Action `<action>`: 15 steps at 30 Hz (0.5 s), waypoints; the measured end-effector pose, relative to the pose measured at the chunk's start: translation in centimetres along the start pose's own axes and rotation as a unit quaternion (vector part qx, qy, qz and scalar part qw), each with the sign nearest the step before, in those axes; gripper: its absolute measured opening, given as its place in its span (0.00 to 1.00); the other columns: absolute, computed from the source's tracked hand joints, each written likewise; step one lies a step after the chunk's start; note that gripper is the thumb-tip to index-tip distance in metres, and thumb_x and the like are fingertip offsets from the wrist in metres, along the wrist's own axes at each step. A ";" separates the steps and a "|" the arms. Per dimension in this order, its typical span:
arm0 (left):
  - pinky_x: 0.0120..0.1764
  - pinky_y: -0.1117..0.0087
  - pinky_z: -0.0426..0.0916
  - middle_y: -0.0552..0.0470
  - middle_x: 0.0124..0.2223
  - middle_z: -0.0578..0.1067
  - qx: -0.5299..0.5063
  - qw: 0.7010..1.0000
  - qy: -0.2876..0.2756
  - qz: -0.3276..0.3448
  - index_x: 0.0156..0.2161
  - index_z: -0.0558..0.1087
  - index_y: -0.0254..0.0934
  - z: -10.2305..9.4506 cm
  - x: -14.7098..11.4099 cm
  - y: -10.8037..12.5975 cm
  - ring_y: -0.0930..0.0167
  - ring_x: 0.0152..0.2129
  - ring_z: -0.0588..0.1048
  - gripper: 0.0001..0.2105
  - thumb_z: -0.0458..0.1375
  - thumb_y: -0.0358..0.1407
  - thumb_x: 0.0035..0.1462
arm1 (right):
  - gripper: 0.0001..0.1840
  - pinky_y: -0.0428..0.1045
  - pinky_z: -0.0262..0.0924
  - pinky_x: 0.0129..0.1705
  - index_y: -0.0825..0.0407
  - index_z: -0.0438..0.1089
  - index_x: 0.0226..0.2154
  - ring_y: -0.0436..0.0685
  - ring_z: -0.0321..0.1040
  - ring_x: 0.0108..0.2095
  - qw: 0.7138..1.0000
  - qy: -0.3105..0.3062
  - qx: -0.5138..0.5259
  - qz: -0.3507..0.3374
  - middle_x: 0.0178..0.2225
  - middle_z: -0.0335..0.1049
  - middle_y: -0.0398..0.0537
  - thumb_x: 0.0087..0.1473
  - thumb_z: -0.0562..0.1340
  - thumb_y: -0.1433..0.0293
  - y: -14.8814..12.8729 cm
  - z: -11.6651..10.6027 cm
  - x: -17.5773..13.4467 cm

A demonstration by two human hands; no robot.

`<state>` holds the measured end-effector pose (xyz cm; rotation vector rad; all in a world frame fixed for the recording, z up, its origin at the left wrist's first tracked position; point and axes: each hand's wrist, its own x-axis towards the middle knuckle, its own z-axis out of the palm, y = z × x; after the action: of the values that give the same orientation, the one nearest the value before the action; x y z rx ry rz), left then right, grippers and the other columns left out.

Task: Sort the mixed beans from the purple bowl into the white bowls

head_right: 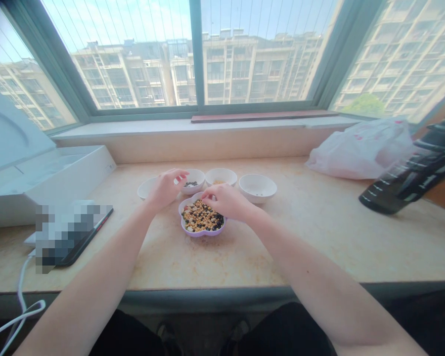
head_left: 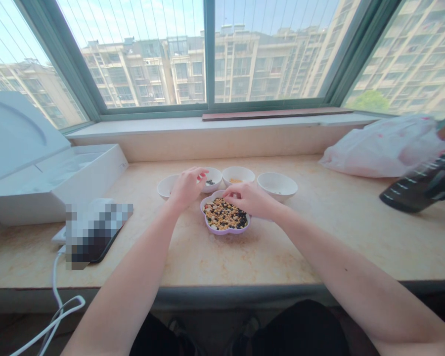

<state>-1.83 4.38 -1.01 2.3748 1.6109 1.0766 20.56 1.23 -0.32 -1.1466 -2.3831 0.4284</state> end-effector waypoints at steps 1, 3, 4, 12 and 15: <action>0.49 0.65 0.71 0.49 0.45 0.81 -0.009 1.000 -0.002 0.000 0.48 0.78 0.38 0.0 -0.1 0.1 0.67 0.39 0.79 0.13 0.55 0.30 0.61 | 0.10 0.49 0.63 0.39 0.51 0.79 0.38 0.55 0.74 0.35 1.000 -0.006 -0.003 -0.012 0.36 0.80 0.47 0.60 0.60 0.70 -0.1 0.2 0.0; 0.48 0.66 0.71 0.49 0.45 0.82 -0.019 1.000 -0.001 -0.004 0.48 0.78 0.38 -0.1 -0.2 0.3 0.68 0.37 0.78 0.13 0.55 0.30 0.61 | 0.12 0.50 0.64 0.42 0.50 0.79 0.38 0.56 0.75 0.38 0.999 -0.020 -0.024 -0.044 0.39 0.80 0.48 0.60 0.59 0.72 -0.3 0.8 0.1; 0.48 0.66 0.71 0.49 0.44 0.82 -0.023 1.000 0.000 -0.007 0.48 0.78 0.39 -0.1 -0.2 0.4 0.68 0.37 0.78 0.13 0.55 0.30 0.61 | 0.12 0.51 0.64 0.44 0.50 0.79 0.39 0.57 0.75 0.40 0.997 -0.025 -0.039 -0.061 0.41 0.80 0.48 0.60 0.59 0.73 -0.4 1.1 0.1; 0.46 0.66 0.71 0.50 0.41 0.82 -0.032 0.999 -0.023 -0.007 0.48 0.79 0.40 -0.3 -0.6 1.4 0.68 0.36 0.78 0.13 0.55 0.33 0.62 | 0.13 0.54 0.65 0.50 0.49 0.77 0.42 0.61 0.74 0.49 0.989 -0.055 -0.121 -0.071 0.51 0.77 0.49 0.60 0.58 0.74 -0.5 2.7 0.3; 0.46 0.66 0.71 0.50 0.40 0.82 -0.027 0.999 -0.034 -0.006 0.49 0.79 0.40 -0.3 -0.7 1.6 0.67 0.36 0.78 0.13 0.54 0.33 0.63 | 0.12 0.53 0.66 0.46 0.49 0.78 0.38 0.62 0.75 0.45 0.988 -0.064 -0.120 -0.069 0.47 0.79 0.49 0.60 0.59 0.74 -0.4 2.7 0.4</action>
<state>-0.93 2.95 -0.45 2.3371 1.5517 1.0133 18.69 1.10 -2.33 -1.0733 -2.6642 0.1776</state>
